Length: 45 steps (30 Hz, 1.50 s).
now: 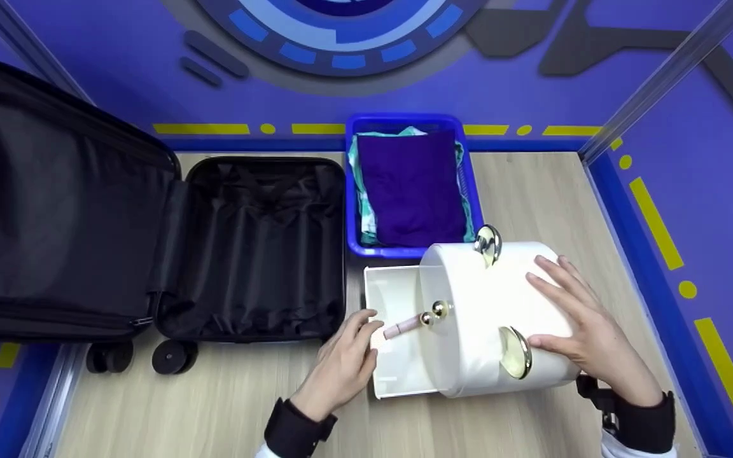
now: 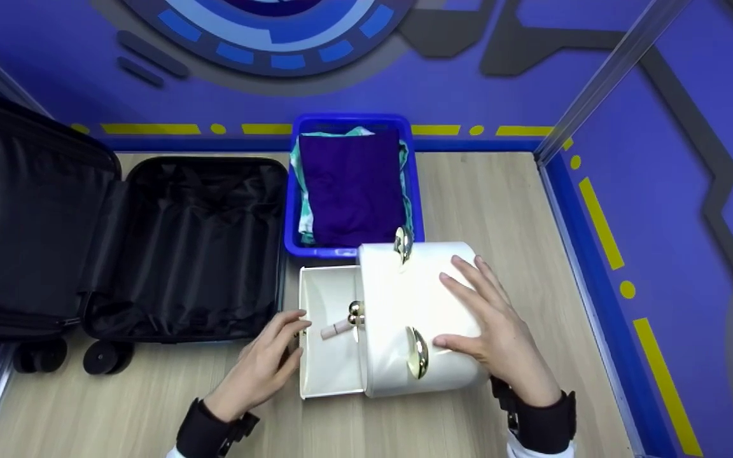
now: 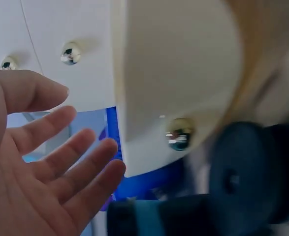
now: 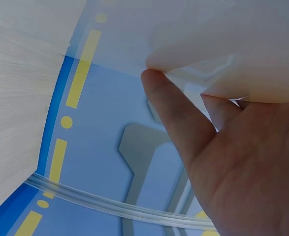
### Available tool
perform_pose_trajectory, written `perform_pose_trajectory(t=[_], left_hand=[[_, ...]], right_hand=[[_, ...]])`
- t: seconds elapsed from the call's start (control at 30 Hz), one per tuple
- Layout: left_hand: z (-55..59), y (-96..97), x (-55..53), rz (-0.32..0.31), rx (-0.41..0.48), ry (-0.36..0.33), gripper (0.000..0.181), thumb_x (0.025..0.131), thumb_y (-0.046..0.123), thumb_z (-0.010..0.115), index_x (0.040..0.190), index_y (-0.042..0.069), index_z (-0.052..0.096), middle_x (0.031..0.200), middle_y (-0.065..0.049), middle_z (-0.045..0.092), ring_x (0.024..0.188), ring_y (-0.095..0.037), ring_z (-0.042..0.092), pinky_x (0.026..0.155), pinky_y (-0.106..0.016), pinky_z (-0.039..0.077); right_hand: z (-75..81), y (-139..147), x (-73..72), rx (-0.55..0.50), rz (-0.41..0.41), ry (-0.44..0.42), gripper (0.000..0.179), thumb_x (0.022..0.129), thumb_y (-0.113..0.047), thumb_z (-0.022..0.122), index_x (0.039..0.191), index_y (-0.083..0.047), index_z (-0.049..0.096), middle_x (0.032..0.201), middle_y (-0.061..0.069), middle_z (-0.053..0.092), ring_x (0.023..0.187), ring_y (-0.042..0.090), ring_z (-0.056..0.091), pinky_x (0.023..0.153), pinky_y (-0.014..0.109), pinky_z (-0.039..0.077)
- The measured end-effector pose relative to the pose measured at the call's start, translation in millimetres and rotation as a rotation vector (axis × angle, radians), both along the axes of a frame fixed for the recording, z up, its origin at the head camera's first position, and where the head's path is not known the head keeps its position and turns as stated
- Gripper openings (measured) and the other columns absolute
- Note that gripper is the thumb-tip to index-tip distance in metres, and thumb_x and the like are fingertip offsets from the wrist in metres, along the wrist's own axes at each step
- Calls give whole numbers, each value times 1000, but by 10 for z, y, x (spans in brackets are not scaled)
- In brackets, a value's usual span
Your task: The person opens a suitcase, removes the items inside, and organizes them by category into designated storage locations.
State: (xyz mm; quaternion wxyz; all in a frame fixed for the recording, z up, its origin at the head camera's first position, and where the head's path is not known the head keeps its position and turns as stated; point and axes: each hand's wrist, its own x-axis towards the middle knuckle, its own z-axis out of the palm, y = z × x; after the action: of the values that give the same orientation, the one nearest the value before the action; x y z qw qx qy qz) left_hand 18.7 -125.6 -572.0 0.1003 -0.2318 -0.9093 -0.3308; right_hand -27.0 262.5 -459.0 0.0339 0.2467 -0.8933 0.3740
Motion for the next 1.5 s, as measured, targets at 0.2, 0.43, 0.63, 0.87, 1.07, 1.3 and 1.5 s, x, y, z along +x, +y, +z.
perform_pose_trajectory(t=[0.2,0.43,0.63,0.87,1.07,1.3,1.5], left_hand=[[-147,-42,179,-11,46,-207,67,97,9,68,155,-3,39,164,-20,34,145,-34,45,107,-46,50],[-215,-94,169,27,100,-348,60,103,13,60,157,0,38,165,-17,34,144,-33,47,108,-48,49],[-246,-105,111,59,97,-342,56,100,9,63,152,-1,45,154,-18,48,142,-33,49,113,-48,44],[-257,-45,63,81,76,-364,47,98,8,64,142,-5,53,148,-21,52,132,-34,58,104,-47,51],[-281,9,34,101,140,-374,41,97,2,61,137,-6,55,141,-22,56,122,-31,63,98,-43,55],[-287,70,7,73,292,-420,34,96,-2,62,129,-6,56,126,-13,58,102,-21,66,86,-30,57],[-277,116,14,80,288,-407,35,95,-1,63,129,-6,57,132,-12,57,102,-20,65,87,-30,56]], right_hand=[[-5,15,-18,22,17,0,93,69,-10,93,153,-9,53,167,13,34,160,28,11,124,27,9],[-3,6,-11,18,17,-2,93,69,-10,94,152,-9,53,167,13,34,160,28,10,125,30,8],[10,-6,-11,20,13,-2,93,69,-11,93,152,-9,53,167,13,35,160,28,10,126,33,9],[4,13,-7,20,11,-11,93,69,-10,93,152,-9,53,167,13,34,160,28,10,125,31,8],[-13,15,-22,10,25,30,92,68,-12,94,151,-8,54,166,16,36,159,30,12,124,27,9],[-19,20,-21,-7,25,18,93,67,-12,94,151,-7,55,165,16,36,159,29,11,126,34,9],[-21,11,-9,-18,5,-5,93,67,-10,93,152,-8,54,166,14,35,160,29,10,125,53,10]])
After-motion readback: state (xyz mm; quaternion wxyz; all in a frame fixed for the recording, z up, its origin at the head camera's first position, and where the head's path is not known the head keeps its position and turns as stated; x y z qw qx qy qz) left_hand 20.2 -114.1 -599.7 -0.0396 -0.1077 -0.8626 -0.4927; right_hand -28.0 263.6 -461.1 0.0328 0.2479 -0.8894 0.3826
